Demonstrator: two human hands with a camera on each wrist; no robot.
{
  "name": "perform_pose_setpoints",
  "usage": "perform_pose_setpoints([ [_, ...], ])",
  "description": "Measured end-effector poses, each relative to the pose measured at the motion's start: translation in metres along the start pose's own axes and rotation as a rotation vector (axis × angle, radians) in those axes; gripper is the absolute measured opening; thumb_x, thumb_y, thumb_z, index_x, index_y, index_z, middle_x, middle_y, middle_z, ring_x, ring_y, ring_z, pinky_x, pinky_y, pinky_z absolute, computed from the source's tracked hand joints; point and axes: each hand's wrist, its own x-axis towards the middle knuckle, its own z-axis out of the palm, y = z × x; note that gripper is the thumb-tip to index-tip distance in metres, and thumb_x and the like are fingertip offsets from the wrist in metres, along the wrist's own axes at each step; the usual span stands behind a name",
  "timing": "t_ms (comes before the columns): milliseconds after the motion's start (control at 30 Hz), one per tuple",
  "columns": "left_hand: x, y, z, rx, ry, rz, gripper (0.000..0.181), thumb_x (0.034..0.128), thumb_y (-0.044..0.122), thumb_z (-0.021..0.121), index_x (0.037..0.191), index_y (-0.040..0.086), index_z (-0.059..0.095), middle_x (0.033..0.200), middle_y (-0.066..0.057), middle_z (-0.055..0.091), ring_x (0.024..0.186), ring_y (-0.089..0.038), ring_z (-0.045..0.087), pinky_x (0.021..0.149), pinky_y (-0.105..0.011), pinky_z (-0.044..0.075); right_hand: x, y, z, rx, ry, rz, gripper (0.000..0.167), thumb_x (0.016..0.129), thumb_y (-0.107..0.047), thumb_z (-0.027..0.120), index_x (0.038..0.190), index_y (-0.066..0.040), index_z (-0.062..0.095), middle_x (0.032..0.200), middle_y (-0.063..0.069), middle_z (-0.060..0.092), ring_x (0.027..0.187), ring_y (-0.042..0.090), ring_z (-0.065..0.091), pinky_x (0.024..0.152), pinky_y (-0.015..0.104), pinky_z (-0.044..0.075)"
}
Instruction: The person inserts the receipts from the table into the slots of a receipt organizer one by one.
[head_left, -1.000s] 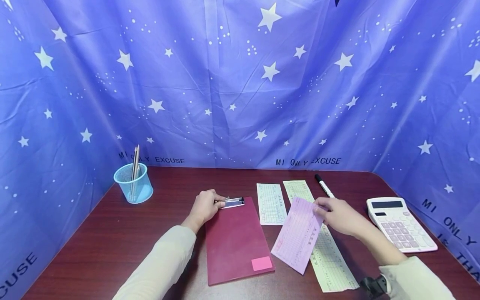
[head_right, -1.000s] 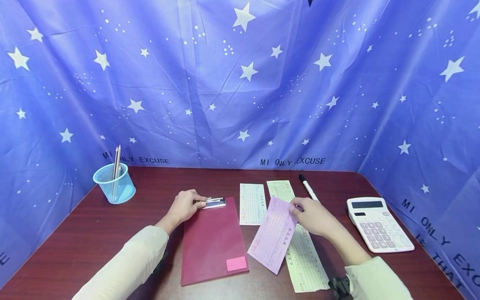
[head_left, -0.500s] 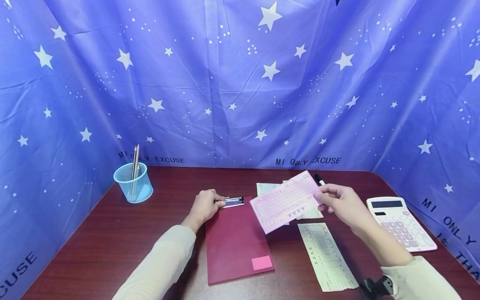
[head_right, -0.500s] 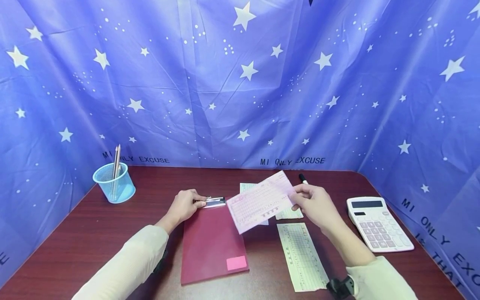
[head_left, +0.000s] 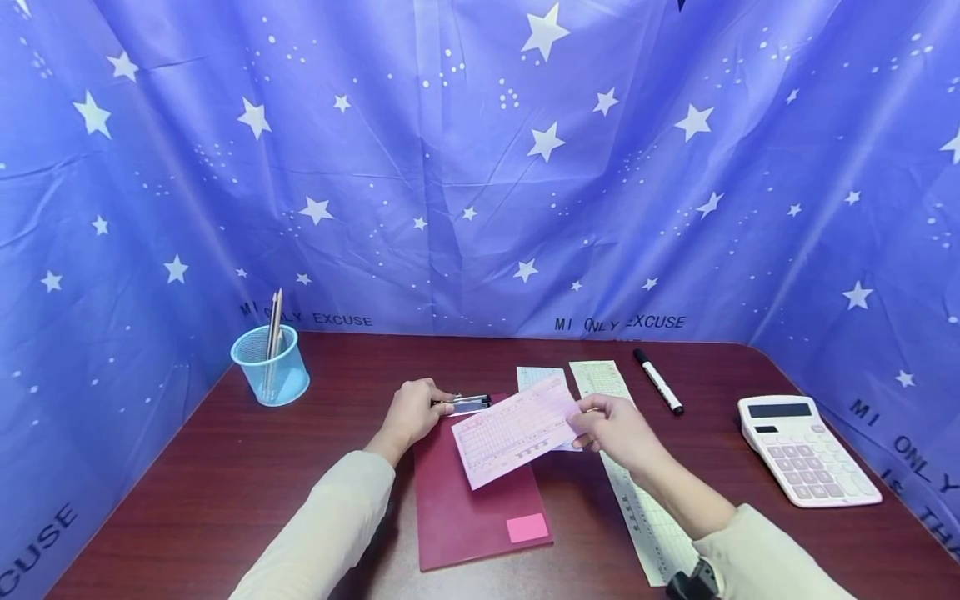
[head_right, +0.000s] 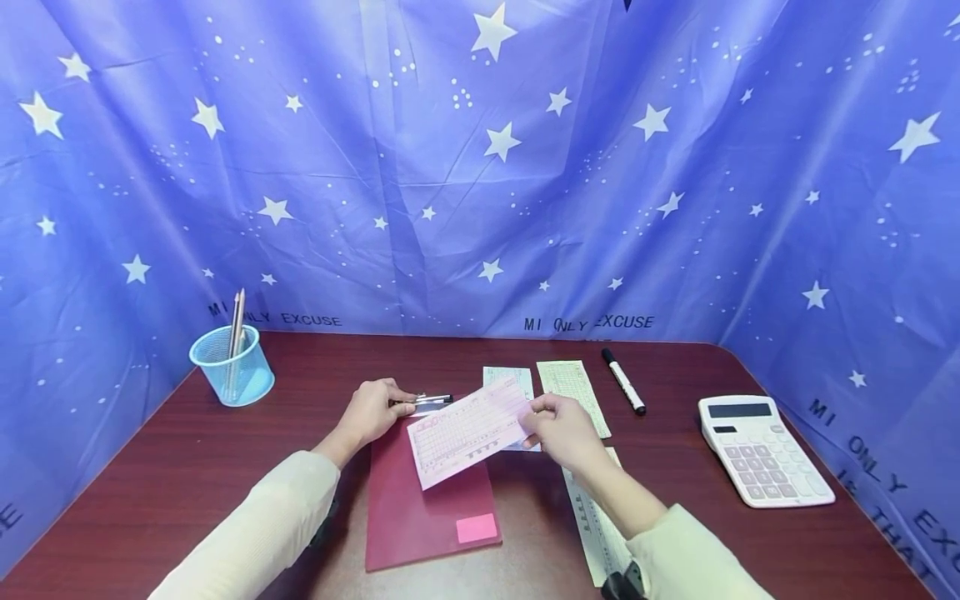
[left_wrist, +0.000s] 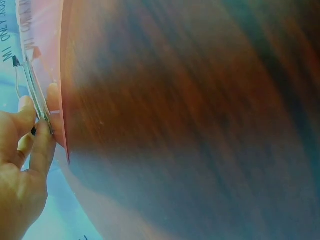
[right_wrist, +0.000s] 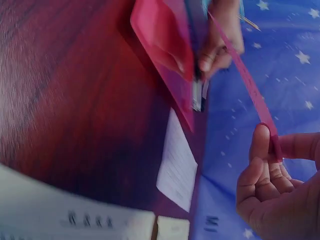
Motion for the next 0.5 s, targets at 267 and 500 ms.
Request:
perform_pose_setpoints([
  [267, -0.001, 0.0, 0.0, -0.008, 0.009, -0.003, 0.017, 0.0843, 0.013, 0.082, 0.101, 0.01, 0.083, 0.081, 0.0, 0.066, 0.079, -0.024, 0.066, 0.072, -0.038, 0.053, 0.008, 0.01, 0.042, -0.054, 0.03, 0.04, 0.007, 0.089, -0.002, 0.064, 0.091, 0.005, 0.064, 0.071, 0.005, 0.068, 0.062, 0.016, 0.067, 0.059, 0.029, 0.051],
  [500, 0.0, 0.003, 0.0, -0.012, 0.003, -0.03, 0.016, 0.0853, 0.014, 0.082, 0.1, 0.01, 0.083, 0.083, -0.001, 0.067, 0.08, -0.024, 0.067, 0.074, -0.039, 0.054, 0.015, 0.015, 0.069, 0.019, 0.074, 0.127, 0.006, 0.091, 0.0, 0.061, 0.09, 0.006, 0.062, 0.074, 0.012, 0.067, 0.059, 0.016, 0.068, 0.059, 0.03, 0.058],
])
